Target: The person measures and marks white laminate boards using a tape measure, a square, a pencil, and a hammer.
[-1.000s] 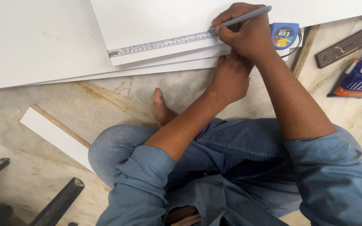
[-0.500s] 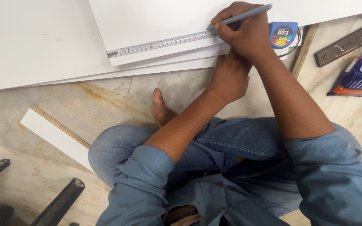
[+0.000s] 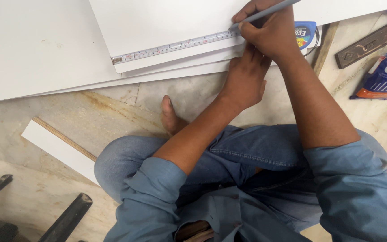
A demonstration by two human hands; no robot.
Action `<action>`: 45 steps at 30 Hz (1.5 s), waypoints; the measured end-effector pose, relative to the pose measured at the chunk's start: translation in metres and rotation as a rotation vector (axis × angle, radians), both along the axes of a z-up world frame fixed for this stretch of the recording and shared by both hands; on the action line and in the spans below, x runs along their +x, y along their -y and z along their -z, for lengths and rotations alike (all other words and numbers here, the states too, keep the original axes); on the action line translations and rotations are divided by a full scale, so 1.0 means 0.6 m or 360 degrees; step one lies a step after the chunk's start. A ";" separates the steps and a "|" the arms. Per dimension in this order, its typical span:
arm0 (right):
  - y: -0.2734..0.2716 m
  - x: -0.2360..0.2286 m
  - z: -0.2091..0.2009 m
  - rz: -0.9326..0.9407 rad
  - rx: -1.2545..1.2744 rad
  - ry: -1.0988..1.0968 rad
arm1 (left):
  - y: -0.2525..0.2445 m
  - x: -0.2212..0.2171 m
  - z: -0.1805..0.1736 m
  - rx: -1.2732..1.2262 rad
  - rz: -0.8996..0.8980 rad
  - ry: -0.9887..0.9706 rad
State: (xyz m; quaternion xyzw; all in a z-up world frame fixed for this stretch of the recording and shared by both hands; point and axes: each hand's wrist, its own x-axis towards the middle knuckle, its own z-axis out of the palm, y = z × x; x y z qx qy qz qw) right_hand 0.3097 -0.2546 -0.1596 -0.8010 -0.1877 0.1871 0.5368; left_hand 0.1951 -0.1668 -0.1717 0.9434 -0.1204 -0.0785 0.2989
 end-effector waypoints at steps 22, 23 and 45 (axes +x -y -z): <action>-0.004 -0.007 -0.008 0.0017 -0.0092 0.0060 | -0.001 -0.003 0.001 0.0001 0.0015 -0.0008; -0.004 -0.006 -0.009 0.0024 -0.0081 0.0044 | -0.002 -0.003 0.001 0.0001 0.0017 -0.0010; 0.009 0.001 -0.034 0.0315 0.0058 -0.0024 | -0.008 -0.002 -0.008 0.0068 -0.0071 0.0194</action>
